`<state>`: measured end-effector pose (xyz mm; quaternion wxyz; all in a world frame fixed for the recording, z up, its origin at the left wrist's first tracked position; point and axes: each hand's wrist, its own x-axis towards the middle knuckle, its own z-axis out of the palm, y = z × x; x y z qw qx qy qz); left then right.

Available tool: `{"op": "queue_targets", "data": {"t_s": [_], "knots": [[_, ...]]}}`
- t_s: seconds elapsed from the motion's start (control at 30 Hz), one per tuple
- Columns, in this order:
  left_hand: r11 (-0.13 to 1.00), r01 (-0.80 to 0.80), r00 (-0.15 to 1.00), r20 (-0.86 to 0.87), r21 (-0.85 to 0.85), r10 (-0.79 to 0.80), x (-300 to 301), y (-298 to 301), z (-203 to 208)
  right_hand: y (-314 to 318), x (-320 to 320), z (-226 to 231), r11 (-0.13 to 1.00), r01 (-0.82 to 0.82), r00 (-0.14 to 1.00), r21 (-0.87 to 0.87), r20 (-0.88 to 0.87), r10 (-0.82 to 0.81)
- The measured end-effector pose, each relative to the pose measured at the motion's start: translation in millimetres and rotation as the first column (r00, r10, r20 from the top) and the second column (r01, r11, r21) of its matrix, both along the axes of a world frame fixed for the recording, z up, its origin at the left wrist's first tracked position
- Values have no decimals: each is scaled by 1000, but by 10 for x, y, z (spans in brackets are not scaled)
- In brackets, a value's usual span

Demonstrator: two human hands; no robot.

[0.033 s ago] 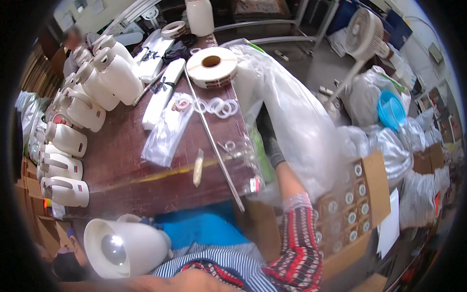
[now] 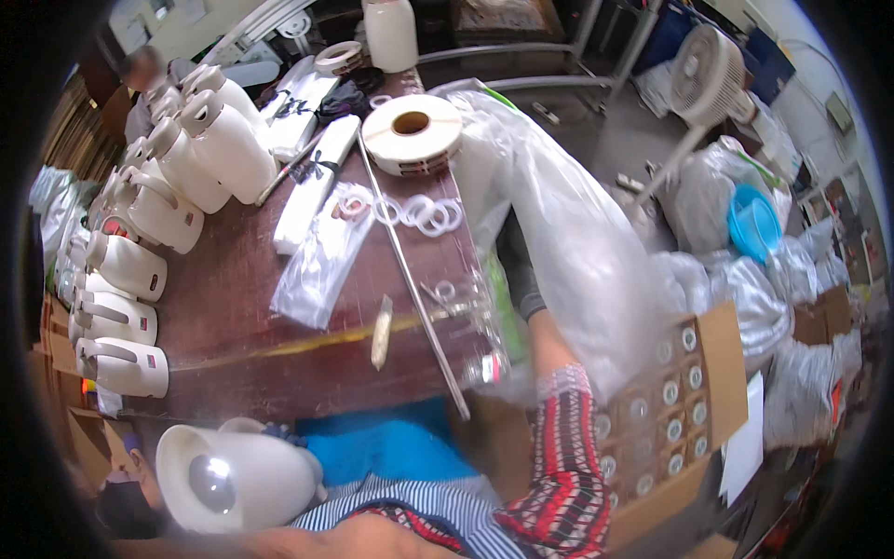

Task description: The person assembles white thermos flasks by inserting inner liners, placing lids, and screwing on caps. The person handles multiple flasks one at a time and places finished units on the table.

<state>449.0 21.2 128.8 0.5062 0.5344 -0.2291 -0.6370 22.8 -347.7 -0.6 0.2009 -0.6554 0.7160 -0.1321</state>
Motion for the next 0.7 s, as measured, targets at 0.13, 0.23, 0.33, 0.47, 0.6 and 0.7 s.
{"op": "queue_targets", "data": {"t_s": [0.13, 0.23, 0.33, 0.47, 0.6, 0.7], "knots": [[997, 41, 999, -31, 60, -39, 40, -200, -206, -601, -76, -598, 990, 95, 970, 100, -232, -70], [994, 55, 997, -57, 98, -50, 31, -187, -286, -638, -108, -631, 991, 129, 959, 49, -262, -112], [996, 31, 997, -78, 80, -25, 10, -107, -388, -391, -26, -234, 978, 82, 972, -193, -199, -121], [999, 34, 995, -96, -21, -36, 9, 129, -372, 829, 299, 1157, 801, -159, 986, -578, -133, 100], [983, 110, 986, -107, -149, -126, 82, 129, -372, 1979, 752, 2134, 386, -600, 721, -701, -265, 640], [961, 119, 977, -144, -251, -158, 164, 136, -390, 2310, 1459, 2326, 78, -846, 376, -527, -487, 788]]}}
